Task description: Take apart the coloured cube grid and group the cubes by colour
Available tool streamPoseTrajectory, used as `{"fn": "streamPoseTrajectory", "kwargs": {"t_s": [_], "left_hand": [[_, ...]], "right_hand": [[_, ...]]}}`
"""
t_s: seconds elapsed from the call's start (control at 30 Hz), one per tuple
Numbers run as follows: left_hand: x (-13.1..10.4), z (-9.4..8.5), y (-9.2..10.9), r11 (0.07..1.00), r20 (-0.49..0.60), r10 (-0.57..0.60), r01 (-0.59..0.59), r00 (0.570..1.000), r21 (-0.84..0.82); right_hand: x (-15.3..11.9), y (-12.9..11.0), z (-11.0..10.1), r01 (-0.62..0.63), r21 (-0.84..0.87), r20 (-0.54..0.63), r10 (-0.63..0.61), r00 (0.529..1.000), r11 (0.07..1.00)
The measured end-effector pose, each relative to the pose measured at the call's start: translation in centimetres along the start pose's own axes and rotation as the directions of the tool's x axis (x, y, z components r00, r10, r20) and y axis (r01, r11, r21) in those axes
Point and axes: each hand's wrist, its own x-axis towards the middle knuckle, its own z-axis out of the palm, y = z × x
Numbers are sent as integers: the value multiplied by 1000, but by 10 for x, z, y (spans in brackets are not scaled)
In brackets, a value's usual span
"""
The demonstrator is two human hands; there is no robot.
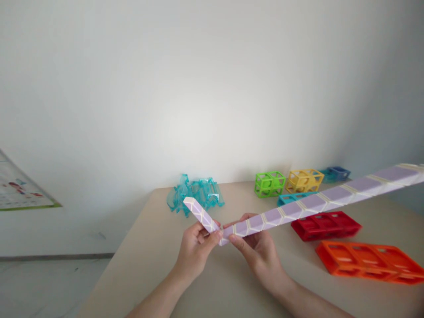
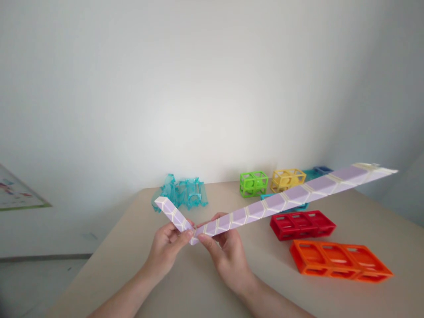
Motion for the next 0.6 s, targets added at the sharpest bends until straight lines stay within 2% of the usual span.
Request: {"fn": "streamPoseTrajectory", "kwargs": {"t_s": [0.1, 0.27, 0.43, 0.5, 0.6], "left_hand": [[4, -2, -6, 999, -56, -37, 35, 998, -30], [8, -4, -16, 984, -166, -124, 100, 978, -146], [5, 2, -15, 939, -90, -248, 217, 964, -268], [5, 4, -13, 926, -66, -265, 235, 962, -295], [6, 5, -10, 916, -61, -287, 255, 956, -311]], "right_hand": [[-3, 1, 0, 46, -53, 34, -44, 998, 998], [-11, 6, -1, 149, -316, 125, -114, 986, 937], [-12, 3, -2, 209, -212, 189, -170, 967, 955], [-12, -2, -2, 264, -295, 218, -204, 954, 918], [-13, -9, -2, 361, -515, 239, -274, 932, 778]]}}
